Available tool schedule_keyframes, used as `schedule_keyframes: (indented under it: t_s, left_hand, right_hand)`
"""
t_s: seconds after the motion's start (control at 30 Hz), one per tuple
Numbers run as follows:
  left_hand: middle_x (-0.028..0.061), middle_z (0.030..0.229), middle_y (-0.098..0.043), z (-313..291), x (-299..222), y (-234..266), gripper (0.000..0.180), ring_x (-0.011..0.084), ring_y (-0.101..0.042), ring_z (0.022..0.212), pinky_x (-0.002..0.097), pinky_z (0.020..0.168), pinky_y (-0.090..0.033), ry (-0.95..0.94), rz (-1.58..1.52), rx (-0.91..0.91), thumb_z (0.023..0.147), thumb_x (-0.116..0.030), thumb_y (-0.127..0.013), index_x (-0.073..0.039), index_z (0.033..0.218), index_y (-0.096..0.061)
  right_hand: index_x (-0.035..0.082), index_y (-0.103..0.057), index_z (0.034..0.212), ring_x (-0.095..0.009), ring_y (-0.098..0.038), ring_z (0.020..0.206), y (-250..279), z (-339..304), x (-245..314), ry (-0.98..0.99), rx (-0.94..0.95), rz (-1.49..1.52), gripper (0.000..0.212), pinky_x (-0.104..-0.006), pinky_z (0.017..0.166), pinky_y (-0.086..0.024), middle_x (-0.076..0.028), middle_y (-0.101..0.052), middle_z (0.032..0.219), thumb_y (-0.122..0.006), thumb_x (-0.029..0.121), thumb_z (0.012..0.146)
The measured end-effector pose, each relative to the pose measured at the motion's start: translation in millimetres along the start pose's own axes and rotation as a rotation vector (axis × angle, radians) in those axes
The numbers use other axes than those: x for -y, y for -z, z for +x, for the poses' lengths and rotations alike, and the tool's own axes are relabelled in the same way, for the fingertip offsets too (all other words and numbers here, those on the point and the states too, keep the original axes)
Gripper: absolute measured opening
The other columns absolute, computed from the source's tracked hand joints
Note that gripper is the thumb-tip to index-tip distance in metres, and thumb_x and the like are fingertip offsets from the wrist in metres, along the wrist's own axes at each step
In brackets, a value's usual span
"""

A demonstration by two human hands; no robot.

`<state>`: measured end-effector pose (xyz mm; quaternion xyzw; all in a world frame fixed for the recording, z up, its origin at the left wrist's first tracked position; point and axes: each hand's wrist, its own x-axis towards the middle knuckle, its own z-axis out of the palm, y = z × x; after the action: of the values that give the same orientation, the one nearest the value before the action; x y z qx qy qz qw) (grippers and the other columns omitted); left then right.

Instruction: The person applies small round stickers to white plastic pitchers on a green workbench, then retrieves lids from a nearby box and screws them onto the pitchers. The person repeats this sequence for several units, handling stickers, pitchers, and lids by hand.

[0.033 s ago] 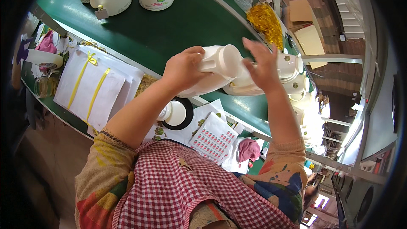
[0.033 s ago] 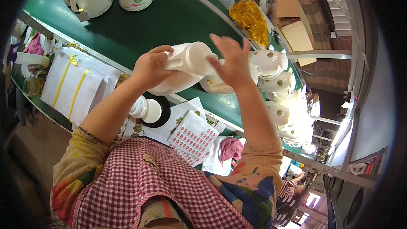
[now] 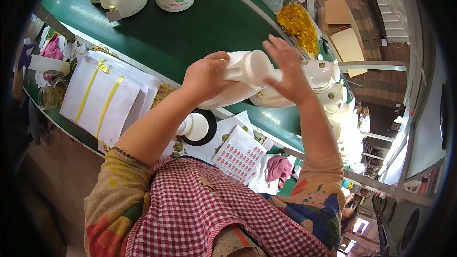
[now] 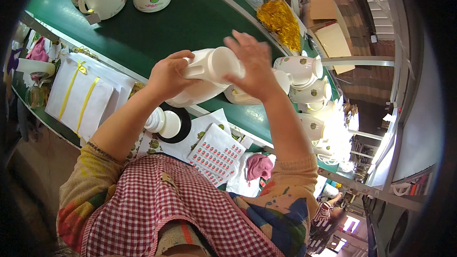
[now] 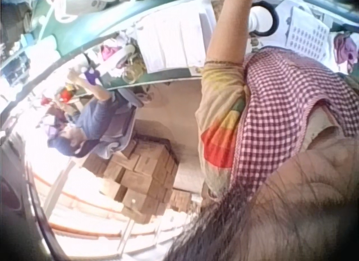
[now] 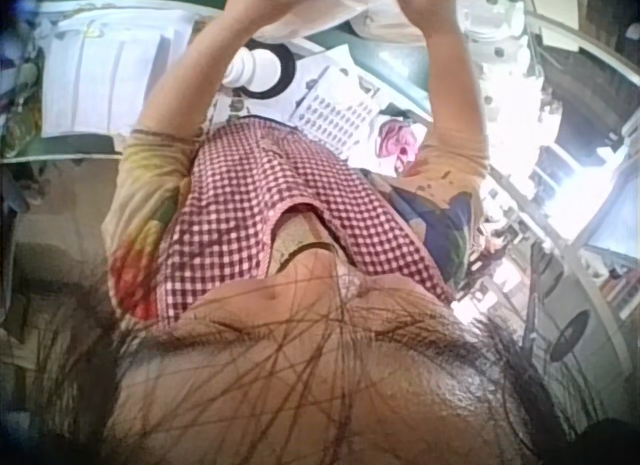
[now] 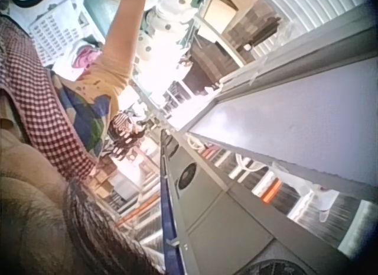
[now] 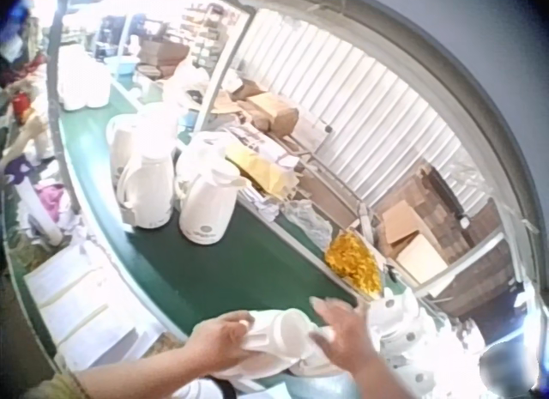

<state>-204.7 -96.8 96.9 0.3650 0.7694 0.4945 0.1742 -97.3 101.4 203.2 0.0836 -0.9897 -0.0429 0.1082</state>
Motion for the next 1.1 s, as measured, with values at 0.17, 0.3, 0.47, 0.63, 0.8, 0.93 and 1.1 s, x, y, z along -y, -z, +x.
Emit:
schedule_keyframes:
  t_s: [0.17,0.3,0.47,0.63,0.8,0.93,1.1]
  left_hand:
    - [0.0019,0.122,-0.064,-9,-11,-9,0.028,0.0251,-0.069,0.085,0.0343,0.074,-0.055,-0.041,0.059,0.000,0.066,-0.024,-0.083,-0.003,0.081,-0.070]
    - [0.0016,0.121,-0.064,-20,-13,-10,0.028,0.0250,-0.069,0.087,0.0345,0.074,-0.055,-0.049,0.111,0.002,0.066,-0.026,-0.082,-0.005,0.078,-0.069]
    - [0.0023,0.122,-0.064,-10,-6,-9,0.029,0.0242,-0.069,0.090,0.0347,0.075,-0.055,-0.087,0.077,0.004,0.066,-0.026,-0.082,-0.004,0.077,-0.067]
    - [0.0044,0.120,-0.065,-25,-19,-16,0.030,0.0261,-0.069,0.091,0.0356,0.076,-0.055,-0.061,0.180,0.086,0.065,-0.024,-0.083,-0.003,0.079,-0.068]
    - [0.0043,0.121,-0.065,-4,3,-7,0.029,0.0254,-0.068,0.090,0.0347,0.078,-0.055,-0.165,0.001,0.064,0.067,-0.024,-0.082,-0.004,0.083,-0.070]
    - [0.0026,0.126,-0.062,-13,-9,-11,0.032,0.0263,-0.068,0.088,0.0351,0.078,-0.054,-0.056,0.118,0.055,0.070,-0.031,-0.080,-0.005,0.085,-0.070]
    - [0.0062,0.121,-0.065,-3,12,-7,0.031,0.0272,-0.068,0.086,0.0351,0.075,-0.054,-0.166,-0.090,0.105,0.064,-0.023,-0.085,-0.001,0.075,-0.065]
  right_hand:
    - [0.008,-0.056,0.130,-0.032,-0.061,0.109,-22,2,18,-0.439,0.319,0.197,0.071,-0.0405,0.083,-0.052,-0.017,-0.059,0.127,-0.066,0.055,0.077]
    - [0.010,-0.053,0.134,-0.033,-0.056,0.119,-15,-2,9,-0.501,0.391,0.099,0.071,-0.0433,0.093,-0.049,-0.017,-0.056,0.132,-0.061,0.056,0.081]
    - [0.012,-0.049,0.134,-0.036,-0.043,0.128,-36,-19,14,-0.160,0.157,0.332,0.065,-0.0451,0.104,-0.039,-0.015,-0.048,0.137,-0.063,0.049,0.083]
    - [0.013,-0.048,0.133,-0.036,-0.041,0.128,-36,-22,30,-0.452,0.181,0.267,0.066,-0.0463,0.100,-0.040,-0.015,-0.044,0.138,-0.069,0.043,0.078]
    - [0.014,-0.049,0.131,-0.036,-0.043,0.124,-38,-36,10,0.077,0.092,0.313,0.069,-0.0454,0.100,-0.041,-0.015,-0.046,0.133,-0.072,0.036,0.071]
    - [0.012,-0.051,0.128,-0.037,-0.045,0.118,-56,-22,37,-0.462,-0.028,0.327,0.062,-0.0470,0.096,-0.042,-0.014,-0.047,0.128,-0.069,0.036,0.074]
    - [0.013,-0.053,0.128,-0.038,-0.043,0.125,-42,-33,9,0.254,0.032,0.306,0.055,-0.0516,0.100,-0.036,-0.015,-0.046,0.135,-0.059,0.047,0.085]
